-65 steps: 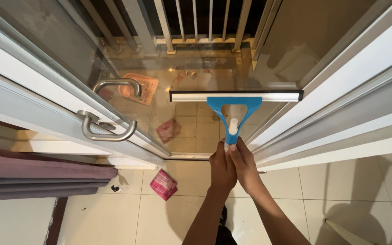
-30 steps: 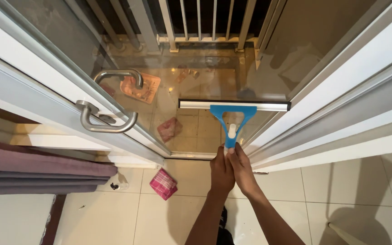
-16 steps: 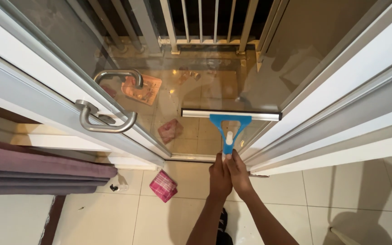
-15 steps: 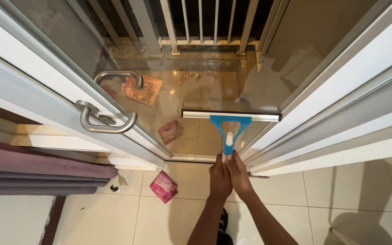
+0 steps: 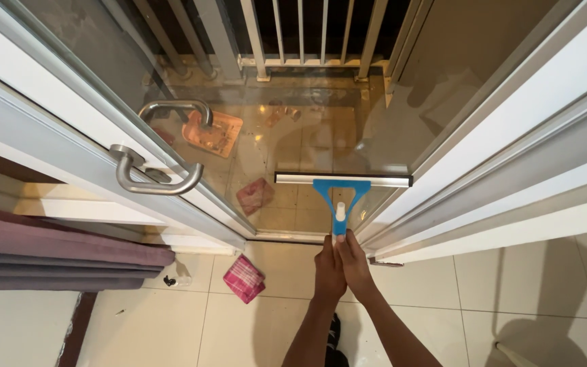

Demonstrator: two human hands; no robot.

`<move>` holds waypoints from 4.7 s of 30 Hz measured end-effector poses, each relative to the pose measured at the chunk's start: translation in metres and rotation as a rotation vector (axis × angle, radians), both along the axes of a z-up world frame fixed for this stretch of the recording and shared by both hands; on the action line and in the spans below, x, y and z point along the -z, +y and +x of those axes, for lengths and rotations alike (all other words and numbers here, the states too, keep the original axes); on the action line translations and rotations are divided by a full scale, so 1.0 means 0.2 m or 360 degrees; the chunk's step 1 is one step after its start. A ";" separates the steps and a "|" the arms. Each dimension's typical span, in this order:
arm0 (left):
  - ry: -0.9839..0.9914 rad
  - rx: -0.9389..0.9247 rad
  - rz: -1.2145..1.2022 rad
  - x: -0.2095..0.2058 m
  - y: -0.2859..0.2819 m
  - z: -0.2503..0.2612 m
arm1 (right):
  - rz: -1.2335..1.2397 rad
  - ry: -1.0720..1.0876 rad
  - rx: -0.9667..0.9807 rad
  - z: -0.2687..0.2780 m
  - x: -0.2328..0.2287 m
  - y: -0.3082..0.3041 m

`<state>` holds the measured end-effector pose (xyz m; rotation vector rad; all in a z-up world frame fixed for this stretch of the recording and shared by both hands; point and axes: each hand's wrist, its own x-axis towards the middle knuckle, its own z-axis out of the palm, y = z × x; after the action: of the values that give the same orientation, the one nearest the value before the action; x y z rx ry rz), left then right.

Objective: Cleaning a glass sliding door using a squeegee and a cloth.

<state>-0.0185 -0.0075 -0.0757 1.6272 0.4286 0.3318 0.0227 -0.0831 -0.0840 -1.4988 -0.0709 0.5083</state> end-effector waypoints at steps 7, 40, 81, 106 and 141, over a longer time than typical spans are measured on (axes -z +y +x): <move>0.0140 0.0014 0.0039 -0.02 0.00 -0.04 | -0.0048 0.0033 0.0047 -0.05 -0.09 0.02; -0.0338 -0.0246 0.0053 -1.03 0.19 -0.30 | -0.0011 -0.0385 -0.0040 -0.28 -1.16 0.24; -0.1055 -0.0438 0.0529 -1.71 0.72 0.39 | 0.0363 -0.0732 -0.0094 0.32 -1.91 0.75; -0.1049 -0.0185 0.0367 -1.67 0.85 0.22 | 0.0363 -0.0610 0.0042 0.18 -1.71 0.84; -0.0760 -0.0049 0.0772 -1.71 1.38 -0.07 | 0.0752 -0.0330 0.0162 -0.08 -1.61 1.34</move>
<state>-0.0316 0.2678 0.2670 1.9319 0.0023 0.8772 0.0061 0.1842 0.2378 -1.0794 -0.2582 0.2296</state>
